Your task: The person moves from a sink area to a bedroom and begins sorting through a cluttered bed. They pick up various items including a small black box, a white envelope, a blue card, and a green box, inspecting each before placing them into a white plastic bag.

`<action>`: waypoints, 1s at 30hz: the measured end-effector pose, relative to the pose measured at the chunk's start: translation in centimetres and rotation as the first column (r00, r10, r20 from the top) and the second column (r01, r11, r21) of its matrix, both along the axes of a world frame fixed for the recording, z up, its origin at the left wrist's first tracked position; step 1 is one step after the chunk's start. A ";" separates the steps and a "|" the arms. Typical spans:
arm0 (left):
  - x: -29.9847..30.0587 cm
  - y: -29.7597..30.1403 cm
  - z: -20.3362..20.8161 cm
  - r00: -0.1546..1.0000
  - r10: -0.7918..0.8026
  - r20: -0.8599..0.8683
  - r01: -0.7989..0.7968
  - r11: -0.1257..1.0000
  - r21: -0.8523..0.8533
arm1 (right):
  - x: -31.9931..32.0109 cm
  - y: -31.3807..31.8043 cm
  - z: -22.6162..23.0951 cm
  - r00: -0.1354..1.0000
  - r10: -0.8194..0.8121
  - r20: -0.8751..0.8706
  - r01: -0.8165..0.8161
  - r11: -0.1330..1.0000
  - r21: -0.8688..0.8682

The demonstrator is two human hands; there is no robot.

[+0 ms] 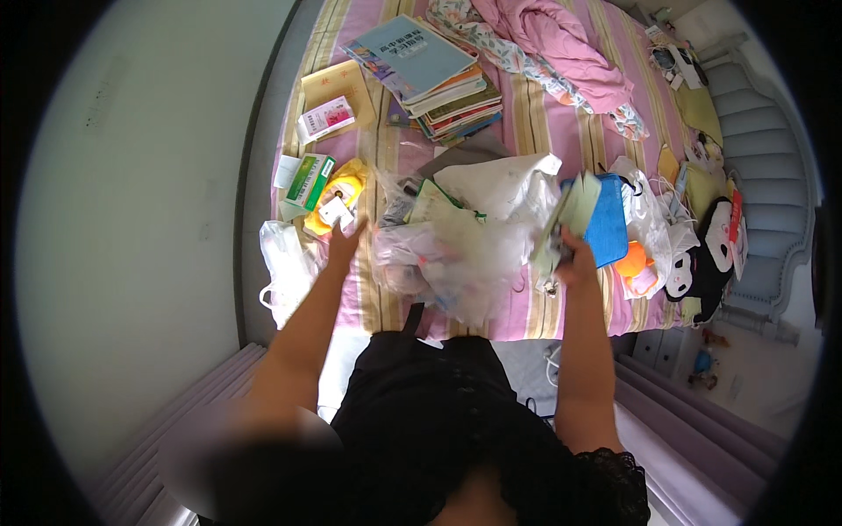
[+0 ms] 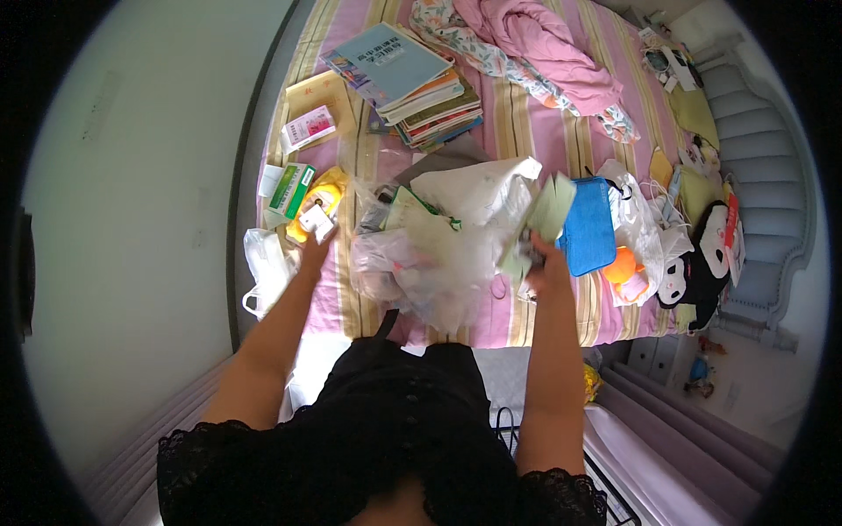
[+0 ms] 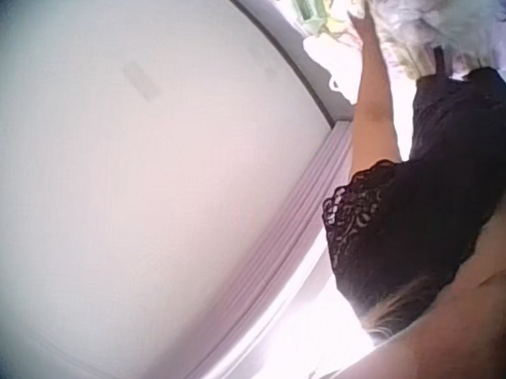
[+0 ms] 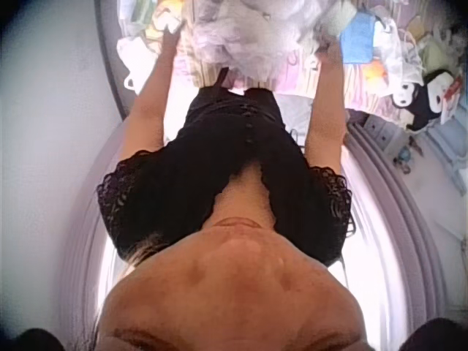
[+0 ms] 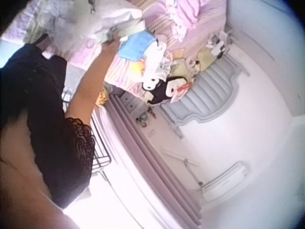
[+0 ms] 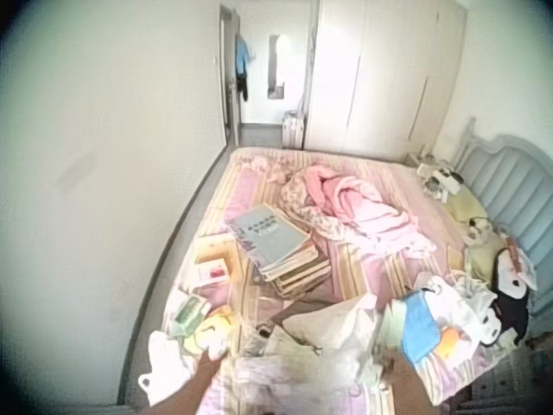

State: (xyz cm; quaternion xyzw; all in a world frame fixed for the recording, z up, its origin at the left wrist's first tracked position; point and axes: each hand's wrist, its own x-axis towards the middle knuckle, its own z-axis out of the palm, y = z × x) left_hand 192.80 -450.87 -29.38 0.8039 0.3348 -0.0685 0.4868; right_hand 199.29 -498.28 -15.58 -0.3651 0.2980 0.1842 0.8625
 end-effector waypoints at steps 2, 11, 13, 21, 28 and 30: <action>-5.1 -4.1 0.0 0.942 0.097 -0.320 -0.214 0.911 -0.352 | -6.3 -2.1 -4.4 0.994 -0.092 -0.067 0.089 0.995 -0.052; -9.9 -7.6 -5.0 0.828 -0.002 -0.561 -0.332 0.804 -0.494 | -19.7 1.8 -13.6 0.917 0.198 -0.346 -0.258 0.956 -0.138; -8.6 -7.6 -4.1 0.801 -0.038 -0.597 -0.271 0.866 -0.420 | -18.4 3.7 -13.2 0.912 0.206 -0.354 -0.231 0.973 -0.029; -4.3 -7.8 -1.3 0.944 -0.028 -0.327 -0.197 0.748 -0.634 | -4.9 7.5 -7.2 0.995 0.102 -0.012 -0.102 0.990 -0.098; 10.1 -7.1 18.9 0.996 0.034 0.088 0.047 0.639 -0.768 | 10.8 3.6 10.8 0.974 -0.080 0.212 0.078 0.997 0.016; 12.6 -6.0 21.6 0.993 -0.027 0.111 0.095 0.735 -0.672 | 12.1 2.1 13.5 0.980 -0.081 0.181 0.069 0.995 0.070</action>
